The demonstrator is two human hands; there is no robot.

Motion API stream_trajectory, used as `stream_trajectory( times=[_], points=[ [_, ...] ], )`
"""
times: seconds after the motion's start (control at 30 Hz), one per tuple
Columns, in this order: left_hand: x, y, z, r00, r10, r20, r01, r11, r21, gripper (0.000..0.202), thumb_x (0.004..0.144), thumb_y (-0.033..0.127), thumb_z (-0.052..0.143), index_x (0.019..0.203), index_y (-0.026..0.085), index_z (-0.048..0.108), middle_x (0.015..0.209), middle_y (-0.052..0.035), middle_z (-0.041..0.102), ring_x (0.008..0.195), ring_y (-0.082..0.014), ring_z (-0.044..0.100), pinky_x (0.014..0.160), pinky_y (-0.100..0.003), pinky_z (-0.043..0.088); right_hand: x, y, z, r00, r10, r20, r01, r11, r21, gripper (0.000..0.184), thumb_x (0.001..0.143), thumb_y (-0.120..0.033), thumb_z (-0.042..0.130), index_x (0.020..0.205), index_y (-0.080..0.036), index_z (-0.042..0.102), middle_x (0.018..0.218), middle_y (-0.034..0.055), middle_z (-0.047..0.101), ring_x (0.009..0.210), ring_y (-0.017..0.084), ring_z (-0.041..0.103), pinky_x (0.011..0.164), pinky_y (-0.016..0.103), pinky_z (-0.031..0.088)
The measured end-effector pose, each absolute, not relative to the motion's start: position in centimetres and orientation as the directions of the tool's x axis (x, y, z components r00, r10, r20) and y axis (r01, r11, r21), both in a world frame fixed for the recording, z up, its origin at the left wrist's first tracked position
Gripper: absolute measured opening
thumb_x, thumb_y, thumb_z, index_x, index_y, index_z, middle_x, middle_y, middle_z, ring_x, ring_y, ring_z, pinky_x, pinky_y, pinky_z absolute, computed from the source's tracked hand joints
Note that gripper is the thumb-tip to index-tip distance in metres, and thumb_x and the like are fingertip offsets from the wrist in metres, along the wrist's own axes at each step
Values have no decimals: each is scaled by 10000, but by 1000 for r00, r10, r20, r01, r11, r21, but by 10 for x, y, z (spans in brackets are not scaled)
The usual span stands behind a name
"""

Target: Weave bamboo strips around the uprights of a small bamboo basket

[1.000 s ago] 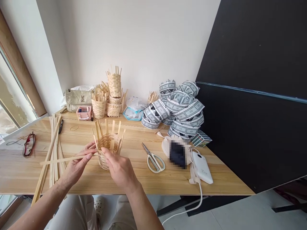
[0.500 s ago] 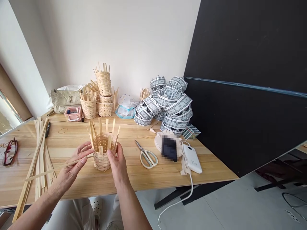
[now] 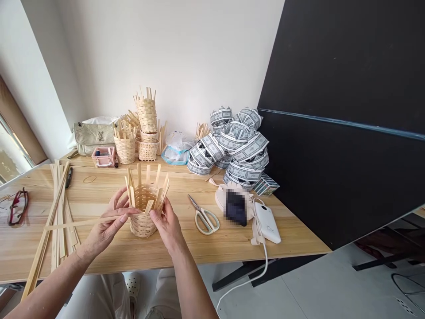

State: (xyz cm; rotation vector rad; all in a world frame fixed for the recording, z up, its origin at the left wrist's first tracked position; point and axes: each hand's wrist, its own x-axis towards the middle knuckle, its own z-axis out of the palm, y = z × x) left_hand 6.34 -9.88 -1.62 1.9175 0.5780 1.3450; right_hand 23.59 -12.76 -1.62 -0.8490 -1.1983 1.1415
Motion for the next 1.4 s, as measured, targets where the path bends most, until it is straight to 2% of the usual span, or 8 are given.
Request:
stream_trajectory(
  times=[0.17, 0.27, 0.43, 0.6, 0.77, 0.97, 1.07, 1.4],
  points=[
    [64, -98, -19, 328, 744, 583, -1, -616, 787, 255, 886, 314, 460, 1028, 247, 662, 1341, -63, 453, 1266, -272, 378, 1062, -473, 313, 232, -138, -38, 385, 823, 418, 148, 392, -908, 538, 726, -315, 660, 1192, -218, 410, 1265, 125, 468, 1172, 243, 464, 939, 427, 442],
    [70, -102, -18, 302, 767, 566, -22, -588, 809, 254, 882, 308, 472, 1095, 247, 596, 1271, -71, 510, 1249, -248, 394, 1061, -457, 310, 229, -144, -42, 437, 706, 558, 355, 435, -828, 410, 711, -233, 662, 1065, -222, 455, 1196, 108, 466, 1143, 235, 458, 894, 429, 471],
    [75, -94, -20, 267, 861, 432, -137, -410, 902, 472, 850, 362, 511, 1294, 274, 380, 1298, -76, 443, 1152, -219, 470, 998, -408, 390, 235, -141, -37, 390, 763, 515, 277, 436, -856, 432, 705, -180, 657, 1079, -222, 445, 1187, 100, 487, 1095, 216, 512, 920, 425, 459],
    [71, -74, -23, 380, 852, 361, -25, -380, 924, 487, 800, 407, 560, 1255, 265, 464, 1368, -66, 374, 1184, -262, 432, 1009, -405, 365, 247, -132, -35, 275, 850, 449, 118, 433, -894, 461, 693, -192, 673, 1094, -222, 447, 1190, 89, 516, 1112, 211, 517, 971, 428, 423],
    [81, -73, -11, 434, 823, 368, -107, -358, 928, 520, 770, 417, 590, 1227, 231, 429, 1295, -96, 492, 1227, -274, 413, 1034, -419, 325, 249, -125, -38, 234, 888, 396, -23, 412, -911, 455, 704, -224, 672, 1090, -211, 431, 1161, 97, 558, 1094, 211, 543, 966, 431, 429],
    [91, -78, -6, 396, 848, 353, -143, -323, 935, 425, 743, 367, 637, 1090, 210, 447, 1142, -104, 573, 1124, -264, 507, 952, -428, 398, 253, -144, -25, 400, 735, 548, 360, 423, -831, 334, 724, -200, 642, 1032, -226, 515, 1049, 59, 576, 970, 189, 561, 804, 350, 503],
    [94, -78, -9, 390, 830, 398, -157, -366, 917, 386, 738, 367, 649, 1033, 208, 458, 1115, -96, 552, 1104, -245, 504, 938, -425, 408, 255, -153, -9, 246, 728, 640, 512, 463, -723, 99, 803, -179, 544, 883, -222, 584, 811, 16, 594, 747, 148, 572, 674, 287, 495],
    [94, -80, -14, 370, 784, 498, 4, -537, 843, 296, 789, 340, 592, 1037, 217, 487, 1143, -82, 414, 1065, -240, 483, 872, -406, 455, 263, -146, 4, 128, 787, 604, 350, 533, -770, 169, 815, -168, 514, 664, -203, 580, 693, -2, 574, 633, 122, 577, 520, 222, 479]
  ],
)
